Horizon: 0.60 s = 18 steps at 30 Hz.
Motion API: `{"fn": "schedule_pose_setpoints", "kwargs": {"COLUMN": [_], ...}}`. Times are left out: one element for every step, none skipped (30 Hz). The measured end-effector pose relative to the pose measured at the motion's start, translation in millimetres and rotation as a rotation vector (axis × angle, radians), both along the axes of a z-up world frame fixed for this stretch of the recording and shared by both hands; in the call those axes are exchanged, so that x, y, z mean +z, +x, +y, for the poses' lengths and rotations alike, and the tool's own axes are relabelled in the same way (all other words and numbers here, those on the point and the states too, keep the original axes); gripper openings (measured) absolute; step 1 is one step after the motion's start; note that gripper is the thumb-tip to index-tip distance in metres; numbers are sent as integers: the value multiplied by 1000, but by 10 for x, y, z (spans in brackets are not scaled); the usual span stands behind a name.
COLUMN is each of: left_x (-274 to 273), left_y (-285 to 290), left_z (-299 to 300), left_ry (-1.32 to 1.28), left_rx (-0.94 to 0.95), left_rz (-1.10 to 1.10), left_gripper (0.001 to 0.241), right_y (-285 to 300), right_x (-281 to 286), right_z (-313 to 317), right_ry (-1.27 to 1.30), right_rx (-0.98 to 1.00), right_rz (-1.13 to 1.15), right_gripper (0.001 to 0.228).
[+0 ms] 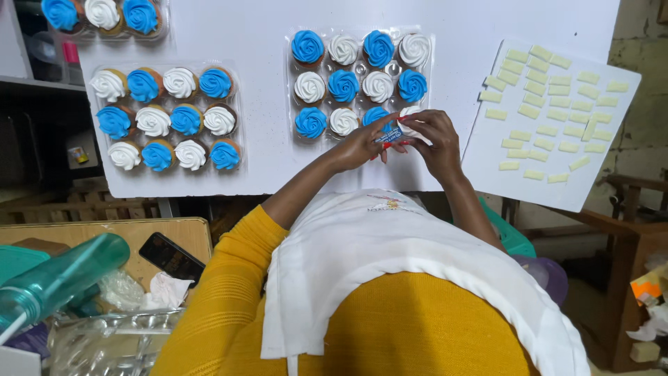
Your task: The person organizes trays of cupcakes on a table and attaches small labels or decorations to the tops of the cupcakes by hand.
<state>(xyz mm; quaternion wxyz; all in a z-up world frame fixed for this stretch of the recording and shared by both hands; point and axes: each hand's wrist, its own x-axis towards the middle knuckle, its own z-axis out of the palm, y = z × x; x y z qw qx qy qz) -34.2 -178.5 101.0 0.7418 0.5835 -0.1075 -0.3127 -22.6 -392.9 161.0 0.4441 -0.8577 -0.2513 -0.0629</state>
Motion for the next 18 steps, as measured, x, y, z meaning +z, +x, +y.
{"fn": "schedule_pose_setpoints", "kwargs": {"left_x": [-30, -58, -101, -141, -178, -98, -16, 70, 18, -35, -91, -269, -444, -617, -559, -497, -433, -283], "left_y": [14, 26, 23, 22, 20, 12, 23, 34, 48, 60, 41, 19, -8, -38, -71, -104, -127, -121], "left_z": [47, 82, 114, 132, 139, 142, 148, 147, 126, 101, 71, 10, -44, -97, -157, -221, -285, -323], "left_ry": [34, 68, 62, 79, 96, 90, 137, 183, 180, 322, 463, 459, 468, 476, 477, 310, 142, 144], "left_rx": [-34, -68, -81, -93, -108, -125, -131, -137, -154, -128, -94, -104, -11, 82, 82, 196, 310, 311], "left_rz": [-18, -37, -32, -11, 9, 13, -15, -44, -48, -138, -225, -224, -198, -172, -172, -37, 94, 91], "left_gripper": [76, 77, 77, 74, 71, 71, 54, 41, 41, 29, 20, 20, 18, 17, 17, 18, 22, 22], "right_y": [-20, -41, -70, -97, -130, -181, -221, -263, -304, -346, -402, -450, -491, -532, -539, -547, -545, -540], "right_x": [-33, -62, -72, -79, -83, -112, -143, -171, -162, -155, -151, -229, -310, -387, -308, -226, -144, -166], "right_z": [52, 93, 149, 193, 226, 214, 205, 188, 197, 204, 205, 170, 141, 112, 150, 184, 216, 184], "right_ry": [-17, -33, -38, -18, 4, -1, 51, 104, 102, 188, 275, 274, 310, 345, 346, 314, 284, 287], "right_rx": [18, 35, 22, -9, -42, -59, -99, -139, -156, -259, -355, -366, -474, -583, -583, -529, -474, -472], "right_rz": [13, 26, 31, 45, 58, 63, 99, 134, 132, 278, 427, 428, 487, 545, 546, 594, 639, 637], "right_gripper": [31, 30, 30, 26, 22, 22, 22, 21, 21, 26, 32, 32, 28, 24, 24, 29, 34, 34]}}
